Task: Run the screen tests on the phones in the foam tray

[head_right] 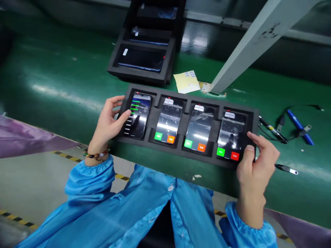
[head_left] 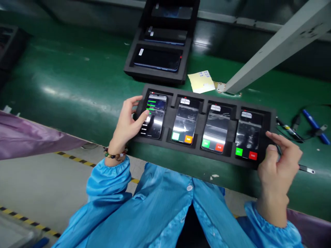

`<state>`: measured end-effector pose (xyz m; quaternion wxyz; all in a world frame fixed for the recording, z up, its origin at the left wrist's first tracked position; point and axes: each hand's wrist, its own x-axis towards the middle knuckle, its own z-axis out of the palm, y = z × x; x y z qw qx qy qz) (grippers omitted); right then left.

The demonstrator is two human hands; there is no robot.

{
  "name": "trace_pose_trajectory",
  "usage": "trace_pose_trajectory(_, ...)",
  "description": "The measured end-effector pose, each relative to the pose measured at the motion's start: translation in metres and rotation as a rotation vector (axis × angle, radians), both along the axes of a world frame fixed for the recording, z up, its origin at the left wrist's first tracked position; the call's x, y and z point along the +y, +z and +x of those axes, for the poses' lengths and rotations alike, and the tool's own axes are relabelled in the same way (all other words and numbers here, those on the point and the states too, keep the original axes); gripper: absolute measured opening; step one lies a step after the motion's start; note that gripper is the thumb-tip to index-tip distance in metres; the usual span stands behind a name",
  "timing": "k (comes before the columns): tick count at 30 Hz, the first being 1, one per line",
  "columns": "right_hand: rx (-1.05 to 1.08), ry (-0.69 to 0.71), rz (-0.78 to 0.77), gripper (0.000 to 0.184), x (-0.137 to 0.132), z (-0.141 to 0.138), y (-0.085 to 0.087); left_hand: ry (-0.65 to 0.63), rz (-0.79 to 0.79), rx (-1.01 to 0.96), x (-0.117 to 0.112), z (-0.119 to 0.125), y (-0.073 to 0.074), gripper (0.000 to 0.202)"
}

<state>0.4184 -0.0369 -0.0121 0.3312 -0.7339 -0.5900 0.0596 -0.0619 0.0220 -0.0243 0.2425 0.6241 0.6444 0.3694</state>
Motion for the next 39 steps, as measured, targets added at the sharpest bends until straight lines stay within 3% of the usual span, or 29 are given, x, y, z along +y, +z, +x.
trace_pose_trajectory(5,0.024,0.046,-0.042,0.047,0.012,0.011,-0.003,-0.099,0.086,0.256,0.024,0.035,0.016,0.087)
trace_pose_trajectory(11,0.060,0.087,-0.109,0.048,0.039,0.004,-0.003,-0.053,0.075,0.294,0.059,0.057,0.005,0.095)
trace_pose_trajectory(23,0.195,-0.033,-0.085,0.027,0.043,0.000,-0.001,-0.021,0.072,0.410,0.058,0.071,0.010,0.067)
trace_pose_trajectory(30,0.212,-0.014,-0.046,0.029,0.036,-0.001,-0.004,-0.015,0.087,0.376,0.053,0.066,0.014,0.076)
trace_pose_trajectory(39,0.222,-0.088,-0.052,0.026,0.039,0.001,-0.005,-0.034,0.073,0.357,0.058,0.067,0.011,0.072)
